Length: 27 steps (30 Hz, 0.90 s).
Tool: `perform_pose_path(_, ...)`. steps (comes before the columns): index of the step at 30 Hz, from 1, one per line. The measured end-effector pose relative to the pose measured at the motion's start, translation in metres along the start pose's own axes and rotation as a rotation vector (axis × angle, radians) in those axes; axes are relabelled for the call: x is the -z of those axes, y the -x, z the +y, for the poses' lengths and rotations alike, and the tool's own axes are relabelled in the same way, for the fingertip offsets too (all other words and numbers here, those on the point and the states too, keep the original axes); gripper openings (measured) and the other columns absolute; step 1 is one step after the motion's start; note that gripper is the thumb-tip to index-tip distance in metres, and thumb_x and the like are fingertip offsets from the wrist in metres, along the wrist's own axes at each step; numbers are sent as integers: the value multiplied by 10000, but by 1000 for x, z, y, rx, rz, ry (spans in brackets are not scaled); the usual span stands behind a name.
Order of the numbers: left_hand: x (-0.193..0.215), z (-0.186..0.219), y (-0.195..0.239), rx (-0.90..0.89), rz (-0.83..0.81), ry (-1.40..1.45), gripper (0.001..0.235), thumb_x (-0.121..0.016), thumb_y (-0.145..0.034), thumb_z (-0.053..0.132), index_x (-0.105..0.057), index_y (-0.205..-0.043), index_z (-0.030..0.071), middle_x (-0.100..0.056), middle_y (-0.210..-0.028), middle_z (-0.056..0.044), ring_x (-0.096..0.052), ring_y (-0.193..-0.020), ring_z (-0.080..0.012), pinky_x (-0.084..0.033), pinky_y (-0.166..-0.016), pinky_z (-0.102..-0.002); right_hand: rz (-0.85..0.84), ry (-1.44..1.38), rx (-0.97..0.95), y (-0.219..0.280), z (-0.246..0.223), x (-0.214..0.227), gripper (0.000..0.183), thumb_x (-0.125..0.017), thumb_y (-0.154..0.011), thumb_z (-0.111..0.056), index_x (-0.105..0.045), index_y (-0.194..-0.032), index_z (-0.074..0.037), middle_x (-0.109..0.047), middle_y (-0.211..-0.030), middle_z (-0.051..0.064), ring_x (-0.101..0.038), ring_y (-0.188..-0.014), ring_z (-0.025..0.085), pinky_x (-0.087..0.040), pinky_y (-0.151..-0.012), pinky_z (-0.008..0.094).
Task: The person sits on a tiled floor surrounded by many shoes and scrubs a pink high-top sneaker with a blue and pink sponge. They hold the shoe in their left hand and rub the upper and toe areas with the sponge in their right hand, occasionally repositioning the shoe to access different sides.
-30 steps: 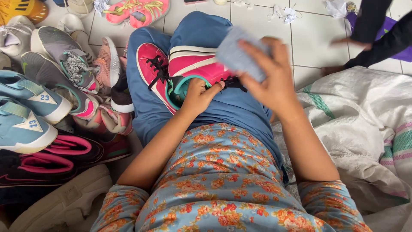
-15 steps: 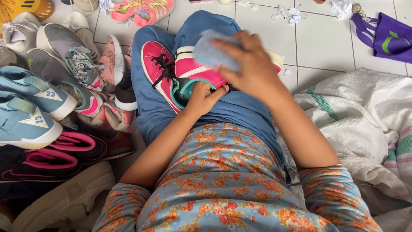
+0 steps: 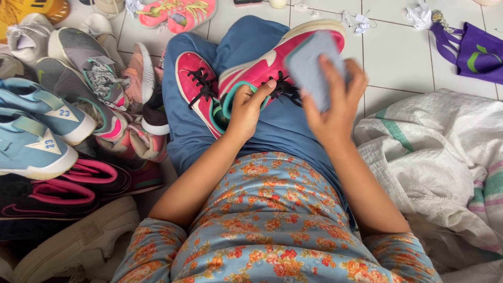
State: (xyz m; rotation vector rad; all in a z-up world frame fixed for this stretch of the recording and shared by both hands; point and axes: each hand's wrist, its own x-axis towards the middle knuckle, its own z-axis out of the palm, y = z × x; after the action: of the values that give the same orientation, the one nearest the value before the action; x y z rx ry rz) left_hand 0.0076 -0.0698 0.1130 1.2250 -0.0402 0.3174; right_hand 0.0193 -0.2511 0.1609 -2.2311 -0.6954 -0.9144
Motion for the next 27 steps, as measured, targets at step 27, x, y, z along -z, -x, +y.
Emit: perform_pose_path(27, 40, -102, -1, -270, -297, -325, 99, -741, -870, 61, -760, -965, 37, -745, -875, -120, -705, -946, -197, -534, -884, -405, -324, -5, 7, -35, -6, 17, 639, -829, -792, -141, -690, -1414, -190, -550, -1224, 193, -537, -1050, 421, -514, -877, 546)
